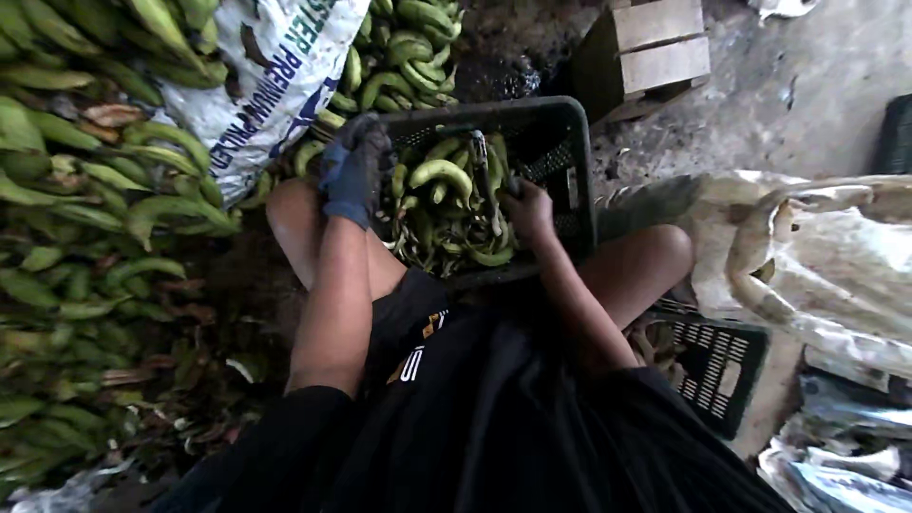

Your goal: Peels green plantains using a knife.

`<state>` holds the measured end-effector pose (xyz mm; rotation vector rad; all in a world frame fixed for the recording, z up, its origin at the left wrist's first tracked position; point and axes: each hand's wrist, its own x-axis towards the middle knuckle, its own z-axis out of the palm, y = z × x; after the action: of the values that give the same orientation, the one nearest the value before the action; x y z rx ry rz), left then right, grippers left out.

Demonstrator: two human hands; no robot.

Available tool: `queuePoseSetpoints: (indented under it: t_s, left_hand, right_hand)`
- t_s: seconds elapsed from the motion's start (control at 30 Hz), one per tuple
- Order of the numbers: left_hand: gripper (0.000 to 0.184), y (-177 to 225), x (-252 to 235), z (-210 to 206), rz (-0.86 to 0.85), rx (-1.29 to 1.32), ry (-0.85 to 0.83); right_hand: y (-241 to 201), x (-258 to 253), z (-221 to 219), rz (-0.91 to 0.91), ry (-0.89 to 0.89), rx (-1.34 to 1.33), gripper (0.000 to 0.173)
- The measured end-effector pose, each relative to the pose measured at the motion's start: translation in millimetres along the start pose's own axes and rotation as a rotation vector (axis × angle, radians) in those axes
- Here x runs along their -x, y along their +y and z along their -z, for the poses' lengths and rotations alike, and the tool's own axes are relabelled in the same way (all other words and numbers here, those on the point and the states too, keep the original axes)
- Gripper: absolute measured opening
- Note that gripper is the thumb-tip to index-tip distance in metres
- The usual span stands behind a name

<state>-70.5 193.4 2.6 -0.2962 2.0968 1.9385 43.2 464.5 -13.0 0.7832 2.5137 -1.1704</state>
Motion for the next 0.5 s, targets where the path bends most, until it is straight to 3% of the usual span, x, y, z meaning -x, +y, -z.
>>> queuePoseSetpoints:
  t_s: [0.1,0.2,0.37,0.5]
  left_hand:
    - [0.043,-2,-5,-2,-0.019,-0.32,-0.026]
    - [0.044,-4,-10,-4,-0.014,-0.401,0.001]
    - [0.045,-11,-15,-2,-0.018,-0.464,-0.018]
    - [0.056,-11,-8,0,-0.094,-0.281,-0.074]
  right_hand:
    - [-5,-33,-57,-0.161,-0.093,0.09,0.059]
    - [-12,-51,-87,-0.205,-0.093,0.154,0.067]
    - [-24,-56,-80,-0.212,-0.177,0.058,0.049]
    - [-13,-33,-45,-0.274,-0.344,-0.431,0.035]
